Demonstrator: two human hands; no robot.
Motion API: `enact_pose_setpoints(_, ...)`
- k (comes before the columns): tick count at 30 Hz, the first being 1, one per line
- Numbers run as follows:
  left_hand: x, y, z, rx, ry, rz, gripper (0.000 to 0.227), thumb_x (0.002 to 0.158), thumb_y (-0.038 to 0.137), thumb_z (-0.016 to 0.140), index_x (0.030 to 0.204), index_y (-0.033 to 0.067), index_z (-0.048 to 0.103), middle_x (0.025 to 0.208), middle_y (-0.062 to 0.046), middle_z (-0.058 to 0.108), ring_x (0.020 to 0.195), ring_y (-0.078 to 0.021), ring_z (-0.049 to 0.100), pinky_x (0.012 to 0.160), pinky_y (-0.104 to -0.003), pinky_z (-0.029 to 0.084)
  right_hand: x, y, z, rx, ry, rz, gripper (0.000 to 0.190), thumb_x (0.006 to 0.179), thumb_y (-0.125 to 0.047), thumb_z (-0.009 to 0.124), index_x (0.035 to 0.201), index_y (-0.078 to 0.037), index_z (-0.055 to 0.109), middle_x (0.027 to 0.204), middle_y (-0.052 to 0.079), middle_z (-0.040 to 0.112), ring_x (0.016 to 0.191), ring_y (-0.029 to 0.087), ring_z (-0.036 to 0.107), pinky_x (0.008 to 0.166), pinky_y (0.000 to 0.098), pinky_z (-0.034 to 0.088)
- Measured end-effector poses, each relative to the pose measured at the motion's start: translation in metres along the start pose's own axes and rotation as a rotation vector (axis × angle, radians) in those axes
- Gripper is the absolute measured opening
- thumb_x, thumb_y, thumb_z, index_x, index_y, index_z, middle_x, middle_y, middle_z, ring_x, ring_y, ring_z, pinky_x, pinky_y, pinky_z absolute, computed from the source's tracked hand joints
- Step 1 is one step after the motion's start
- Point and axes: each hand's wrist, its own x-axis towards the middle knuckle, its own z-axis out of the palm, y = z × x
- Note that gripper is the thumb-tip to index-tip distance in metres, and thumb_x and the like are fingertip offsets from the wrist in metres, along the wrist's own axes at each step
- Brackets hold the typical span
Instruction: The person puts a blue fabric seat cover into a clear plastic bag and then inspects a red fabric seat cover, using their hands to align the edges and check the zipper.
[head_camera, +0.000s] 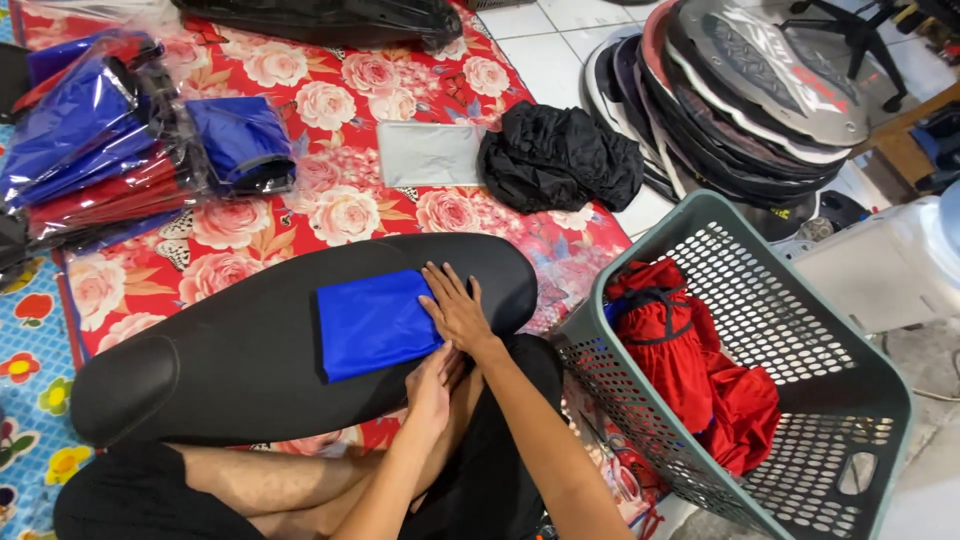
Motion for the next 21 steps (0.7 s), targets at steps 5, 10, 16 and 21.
enact_pose_setpoints(5,0.012,-0.018,0.023,-0.274,0.181,0.022,0.054,0.086,0.021,0.083,0.127,-0.0069,0.06,0.128,-0.028,0.066,0.122,-0.0394,0.064,0.108,-0.051,0.05,-0.002,0.002,-0.002,0.134,0.005,-0.014,0.059,0.111,-0.053,0.02,0.162,-0.025,0.027,0.169,0.0,0.026,0.156,0.026,0.019,0.121,0.0616,0.011)
enact_pose_setpoints(10,0.001,-0.018,0.042,-0.369,0.276,0.012,0.064,0.084,0.032,0.087,0.126,-0.0047,0.056,0.12,-0.023,0.059,0.116,-0.0352,0.066,0.104,-0.046,0.055,0.0,0.01,0.001,0.211,-0.008,-0.034,0.06,0.111,-0.055,0.017,0.163,-0.026,0.026,0.17,-0.001,0.024,0.158,0.025,0.016,0.121,0.0606,0.007)
enact_pose_setpoints(16,-0.006,-0.006,0.051,-0.248,0.289,0.077,0.074,0.083,0.041,0.088,0.134,-0.0002,0.054,0.132,-0.021,0.049,0.118,-0.0336,0.06,0.1,-0.04,0.056,0.004,0.012,0.004,0.374,-0.057,0.007,0.065,0.11,-0.058,0.009,0.164,-0.025,0.025,0.171,0.0,0.021,0.159,0.027,0.01,0.121,0.062,0.0)
enact_pose_setpoints(21,-0.012,0.005,0.067,-0.254,0.265,0.149,0.09,0.081,0.045,0.089,0.141,-0.005,0.044,0.148,-0.027,0.035,0.131,-0.0421,0.053,0.108,-0.044,0.052,0.009,0.007,-0.009,0.461,-0.063,0.061,0.067,0.11,-0.059,0.007,0.163,-0.024,0.027,0.171,0.0,0.02,0.159,0.027,0.007,0.121,0.0624,-0.005)
